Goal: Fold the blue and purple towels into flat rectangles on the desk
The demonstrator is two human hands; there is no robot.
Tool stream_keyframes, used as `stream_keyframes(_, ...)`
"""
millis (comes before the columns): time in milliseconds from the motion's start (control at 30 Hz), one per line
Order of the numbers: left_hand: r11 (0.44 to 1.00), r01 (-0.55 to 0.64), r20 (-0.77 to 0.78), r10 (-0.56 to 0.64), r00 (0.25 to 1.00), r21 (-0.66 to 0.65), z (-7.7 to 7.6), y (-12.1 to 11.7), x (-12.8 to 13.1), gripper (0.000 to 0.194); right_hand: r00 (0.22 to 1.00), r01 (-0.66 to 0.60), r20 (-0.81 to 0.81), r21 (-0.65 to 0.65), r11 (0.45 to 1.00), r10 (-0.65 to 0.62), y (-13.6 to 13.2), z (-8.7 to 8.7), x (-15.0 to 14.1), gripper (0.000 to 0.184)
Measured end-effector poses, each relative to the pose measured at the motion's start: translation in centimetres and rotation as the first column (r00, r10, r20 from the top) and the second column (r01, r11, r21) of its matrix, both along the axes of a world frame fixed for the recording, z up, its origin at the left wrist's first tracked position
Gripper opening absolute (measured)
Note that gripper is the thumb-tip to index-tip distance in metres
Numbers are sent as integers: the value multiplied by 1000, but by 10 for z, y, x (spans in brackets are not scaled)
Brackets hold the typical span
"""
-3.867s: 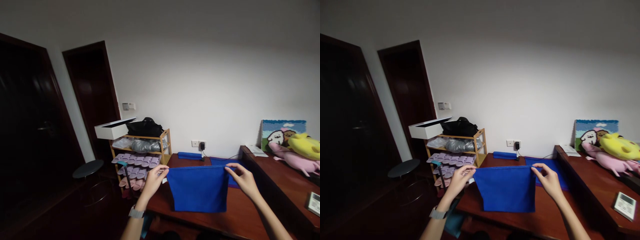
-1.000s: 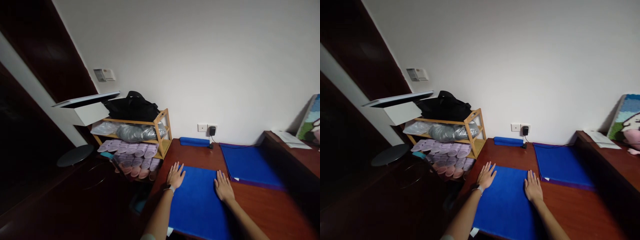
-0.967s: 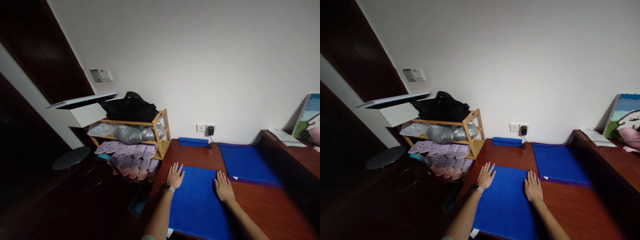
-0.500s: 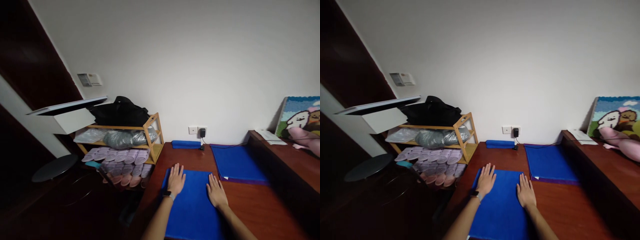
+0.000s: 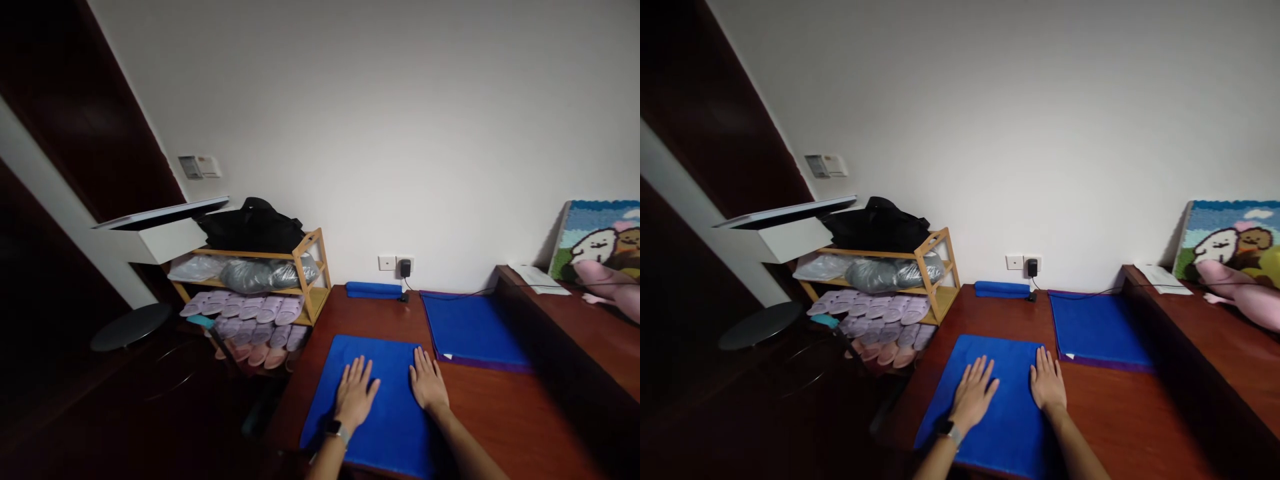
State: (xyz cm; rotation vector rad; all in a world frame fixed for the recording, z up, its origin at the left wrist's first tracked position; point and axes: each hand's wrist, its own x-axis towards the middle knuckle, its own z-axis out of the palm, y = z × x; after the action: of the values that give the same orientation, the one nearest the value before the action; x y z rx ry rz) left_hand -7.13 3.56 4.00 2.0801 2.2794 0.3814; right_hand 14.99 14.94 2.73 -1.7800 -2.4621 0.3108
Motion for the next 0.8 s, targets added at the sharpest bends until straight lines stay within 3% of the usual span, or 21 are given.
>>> stream_keyframes(100,990,-137,-54,137,989,18,-2,-28,-45,67,1000,7,15,3,1000,-7,2,0,0,69)
stream_keyframes(167,987,-156,-71,159,985,45,-4,-39,-58,66,999,18,32,-5,1000,-18,3,4,-1,68)
stream_keyframes(267,986,-157,-75,161,984,51,-5,-42,-59,65,998,40,48,-32,999,-39,-3,15,-3,67)
stream_keyframes(367,986,-162,-83,165,983,41,-4,-39,-54,64,996,77,49,-22,997,-76,-27,21,1,66)
stream_keyframes(500,984,-165,-82,171,982,66,-6,-37,-53,64,998,60,23,20,998,-60,-84,7,18,68)
stream_keyframes(633,985,-166,-77,170,982,55,-4,-36,-52,63,998,59,28,-23,998,-58,-127,-4,33,70)
stream_keyframes(800,984,-175,-106,172,979,-23,11,-37,-53,65,999,51,0,-7,999,-51,-138,9,35,68)
